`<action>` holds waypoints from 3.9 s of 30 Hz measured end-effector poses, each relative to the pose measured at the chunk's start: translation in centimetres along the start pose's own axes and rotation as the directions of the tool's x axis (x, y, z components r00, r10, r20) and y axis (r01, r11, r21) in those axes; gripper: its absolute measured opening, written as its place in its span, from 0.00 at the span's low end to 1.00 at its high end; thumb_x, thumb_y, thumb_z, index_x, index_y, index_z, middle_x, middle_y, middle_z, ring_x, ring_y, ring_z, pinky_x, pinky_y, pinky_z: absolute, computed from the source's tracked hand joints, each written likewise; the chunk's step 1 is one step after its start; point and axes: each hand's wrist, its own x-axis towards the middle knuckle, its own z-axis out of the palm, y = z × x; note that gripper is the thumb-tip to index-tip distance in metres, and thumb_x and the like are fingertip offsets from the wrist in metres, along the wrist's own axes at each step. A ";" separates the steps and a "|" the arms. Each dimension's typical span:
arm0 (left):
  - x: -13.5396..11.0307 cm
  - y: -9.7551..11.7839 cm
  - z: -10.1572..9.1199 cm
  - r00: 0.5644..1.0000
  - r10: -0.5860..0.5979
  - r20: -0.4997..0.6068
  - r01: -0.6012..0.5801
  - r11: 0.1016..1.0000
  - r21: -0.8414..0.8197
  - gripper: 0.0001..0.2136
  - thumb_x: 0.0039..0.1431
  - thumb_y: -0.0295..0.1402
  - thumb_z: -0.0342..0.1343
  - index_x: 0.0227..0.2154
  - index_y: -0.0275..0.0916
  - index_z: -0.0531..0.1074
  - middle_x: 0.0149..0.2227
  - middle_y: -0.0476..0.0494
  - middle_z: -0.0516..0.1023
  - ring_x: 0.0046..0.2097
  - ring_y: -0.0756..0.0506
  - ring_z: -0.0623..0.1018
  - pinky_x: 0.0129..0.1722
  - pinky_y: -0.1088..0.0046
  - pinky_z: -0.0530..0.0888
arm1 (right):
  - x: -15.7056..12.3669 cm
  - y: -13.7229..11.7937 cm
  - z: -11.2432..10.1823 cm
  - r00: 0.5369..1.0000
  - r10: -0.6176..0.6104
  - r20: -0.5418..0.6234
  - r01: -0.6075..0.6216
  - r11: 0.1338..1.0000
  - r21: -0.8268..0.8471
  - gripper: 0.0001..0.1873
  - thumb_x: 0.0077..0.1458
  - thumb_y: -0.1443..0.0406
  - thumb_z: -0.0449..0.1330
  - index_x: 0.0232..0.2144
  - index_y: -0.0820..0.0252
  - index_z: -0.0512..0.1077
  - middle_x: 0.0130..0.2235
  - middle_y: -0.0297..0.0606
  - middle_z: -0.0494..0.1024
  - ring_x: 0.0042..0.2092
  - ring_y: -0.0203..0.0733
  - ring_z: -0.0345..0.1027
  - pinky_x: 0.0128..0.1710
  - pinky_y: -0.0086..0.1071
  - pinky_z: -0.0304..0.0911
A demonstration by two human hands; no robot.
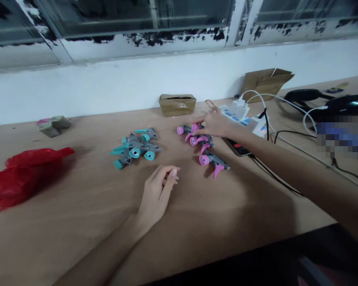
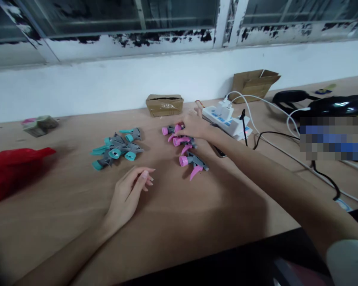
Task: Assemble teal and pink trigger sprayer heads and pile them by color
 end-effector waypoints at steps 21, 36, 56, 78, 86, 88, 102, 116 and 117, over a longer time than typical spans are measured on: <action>-1.0 0.9 0.6 0.994 0.098 0.059 -0.103 0.991 0.090 0.07 0.61 0.32 0.49 0.38 0.39 0.69 0.32 0.48 0.73 0.30 0.51 0.73 0.30 0.75 0.71 | -10.9 -5.1 1.0 0.994 -0.106 0.038 0.105 0.993 0.046 0.16 0.49 0.51 0.60 0.36 0.51 0.75 0.40 0.38 0.74 0.46 0.48 0.65 0.43 0.44 0.52; 0.3 -0.3 0.2 0.959 -0.031 0.282 0.102 0.965 -0.241 0.12 0.52 0.31 0.58 0.41 0.39 0.70 0.38 0.46 0.75 0.37 0.49 0.74 0.35 0.74 0.71 | -10.9 -9.0 2.9 0.931 -0.300 -0.206 0.351 0.890 0.291 0.13 0.48 0.56 0.63 0.35 0.55 0.72 0.46 0.38 0.75 0.48 0.42 0.66 0.55 0.48 0.44; -0.3 2.0 0.4 0.947 -0.077 0.311 0.104 0.992 -0.072 0.15 0.46 0.23 0.55 0.39 0.40 0.68 0.31 0.51 0.75 0.30 0.51 0.73 0.29 0.77 0.70 | -12.4 -10.0 2.5 0.966 -0.188 -0.175 0.242 0.898 0.367 0.06 0.49 0.62 0.62 0.30 0.57 0.71 0.34 0.33 0.78 0.37 0.37 0.70 0.41 0.37 0.55; -0.9 2.7 0.9 0.961 -0.201 0.192 0.200 0.979 0.026 0.09 0.50 0.27 0.54 0.35 0.41 0.66 0.27 0.54 0.74 0.27 0.51 0.73 0.27 0.76 0.68 | -12.9 -11.1 2.5 0.961 -0.149 -0.231 0.191 0.966 0.172 0.05 0.50 0.62 0.59 0.28 0.58 0.70 0.32 0.33 0.77 0.36 0.41 0.68 0.48 0.42 0.50; -0.7 3.4 0.5 0.978 -0.191 0.083 0.148 0.919 0.365 0.04 0.51 0.30 0.55 0.25 0.40 0.73 0.30 0.50 0.75 0.31 0.48 0.74 0.28 0.74 0.66 | -13.3 -11.8 2.6 0.953 -0.117 -0.281 0.134 0.990 0.043 0.05 0.52 0.63 0.59 0.27 0.58 0.70 0.32 0.33 0.78 0.37 0.42 0.67 0.53 0.44 0.45; -0.8 3.6 0.6 0.979 -0.180 0.097 0.131 0.917 0.378 0.05 0.52 0.30 0.54 0.26 0.41 0.74 0.30 0.51 0.75 0.31 0.49 0.74 0.29 0.74 0.66 | -13.3 -12.0 2.8 0.947 -0.112 -0.300 0.127 0.991 0.031 0.05 0.50 0.63 0.61 0.27 0.59 0.71 0.32 0.33 0.78 0.37 0.41 0.67 0.54 0.44 0.44; 2.1 0.0 -1.6 0.964 -0.263 0.027 0.264 0.963 -0.055 0.08 0.54 0.35 0.53 0.27 0.39 0.74 0.28 0.50 0.74 0.29 0.50 0.72 0.29 0.76 0.69 | -12.5 -9.6 2.4 0.966 0.042 -0.253 0.038 0.952 0.303 0.14 0.46 0.55 0.65 0.31 0.58 0.73 0.34 0.33 0.78 0.41 0.42 0.70 0.51 0.43 0.52; 1.1 1.2 -1.1 0.990 -0.022 0.137 0.043 0.987 -0.156 0.04 0.53 0.31 0.57 0.25 0.40 0.74 0.32 0.48 0.68 0.34 0.51 0.71 0.31 0.76 0.69 | -12.5 -10.2 2.4 0.974 0.041 -0.224 0.093 0.826 0.557 0.16 0.44 0.59 0.67 0.37 0.56 0.73 0.39 0.35 0.78 0.43 0.40 0.71 0.49 0.40 0.59; 0.9 1.3 -0.9 0.993 -0.010 0.121 0.026 0.991 -0.133 0.04 0.53 0.30 0.57 0.25 0.40 0.74 0.33 0.48 0.68 0.34 0.51 0.71 0.30 0.77 0.69 | -12.5 -10.3 2.5 0.975 0.043 -0.218 0.090 0.823 0.561 0.15 0.44 0.59 0.67 0.36 0.56 0.73 0.39 0.35 0.78 0.43 0.40 0.71 0.49 0.41 0.59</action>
